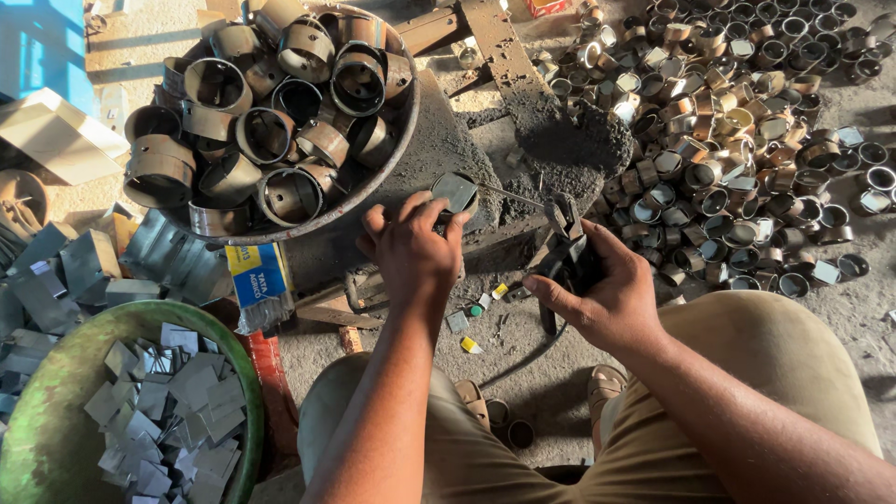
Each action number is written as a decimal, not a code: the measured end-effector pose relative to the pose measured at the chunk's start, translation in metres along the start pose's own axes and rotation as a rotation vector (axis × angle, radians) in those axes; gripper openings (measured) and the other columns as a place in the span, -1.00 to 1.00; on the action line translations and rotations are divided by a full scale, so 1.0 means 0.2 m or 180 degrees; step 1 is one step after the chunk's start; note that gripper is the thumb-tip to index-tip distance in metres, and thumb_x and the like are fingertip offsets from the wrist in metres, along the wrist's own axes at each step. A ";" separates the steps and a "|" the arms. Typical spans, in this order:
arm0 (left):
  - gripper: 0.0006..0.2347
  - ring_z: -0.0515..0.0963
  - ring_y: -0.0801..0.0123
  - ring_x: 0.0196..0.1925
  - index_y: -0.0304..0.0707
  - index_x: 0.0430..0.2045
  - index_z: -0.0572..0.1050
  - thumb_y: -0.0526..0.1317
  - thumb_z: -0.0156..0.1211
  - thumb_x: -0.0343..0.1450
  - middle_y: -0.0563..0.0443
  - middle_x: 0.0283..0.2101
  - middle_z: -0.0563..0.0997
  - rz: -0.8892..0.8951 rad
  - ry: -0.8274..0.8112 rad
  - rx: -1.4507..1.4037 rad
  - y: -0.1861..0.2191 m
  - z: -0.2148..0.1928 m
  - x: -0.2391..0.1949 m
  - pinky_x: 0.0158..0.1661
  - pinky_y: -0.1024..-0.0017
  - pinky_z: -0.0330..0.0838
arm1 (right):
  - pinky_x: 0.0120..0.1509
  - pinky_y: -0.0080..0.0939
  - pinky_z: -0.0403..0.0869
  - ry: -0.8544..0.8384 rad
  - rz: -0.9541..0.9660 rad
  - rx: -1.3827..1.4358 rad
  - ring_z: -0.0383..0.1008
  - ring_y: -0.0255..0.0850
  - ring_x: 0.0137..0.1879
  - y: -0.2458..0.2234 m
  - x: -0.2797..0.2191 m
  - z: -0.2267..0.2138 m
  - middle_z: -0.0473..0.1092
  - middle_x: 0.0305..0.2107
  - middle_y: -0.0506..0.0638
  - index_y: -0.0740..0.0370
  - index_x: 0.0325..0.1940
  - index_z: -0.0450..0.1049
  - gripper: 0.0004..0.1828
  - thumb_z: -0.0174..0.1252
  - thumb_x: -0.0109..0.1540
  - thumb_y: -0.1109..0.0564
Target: The person positions small metal plates against cylindrical metal rings and welds them together using a handheld welding tool, handling each component individually on a floor-based workspace.
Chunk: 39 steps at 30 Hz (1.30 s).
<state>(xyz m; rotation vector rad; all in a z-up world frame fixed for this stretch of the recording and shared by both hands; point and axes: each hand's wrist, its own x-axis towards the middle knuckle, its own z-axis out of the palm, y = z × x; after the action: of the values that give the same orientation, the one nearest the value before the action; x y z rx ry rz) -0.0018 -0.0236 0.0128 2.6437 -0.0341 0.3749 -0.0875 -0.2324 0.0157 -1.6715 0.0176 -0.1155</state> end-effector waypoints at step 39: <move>-0.67 0.48 -0.05 0.16 -0.11 -0.16 0.64 0.01 0.39 0.31 -0.18 0.07 0.45 0.0568 0.0420 -0.0063 -0.08 0.07 -0.02 0.31 -0.27 0.09 | 0.09 -0.37 0.51 0.0052 -0.0367 0.0398 0.47 -0.42 -0.05 -0.01 -0.01 0.05 0.50 -0.15 -0.05 0.43 0.23 0.37 -0.37 0.46 0.18 0.15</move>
<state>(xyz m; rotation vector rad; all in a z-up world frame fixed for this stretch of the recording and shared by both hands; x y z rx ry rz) -0.0011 -0.0153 -0.0068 2.5977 -0.2313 0.6044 -0.0898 -0.2220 0.0174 -1.5466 -0.0725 -0.2131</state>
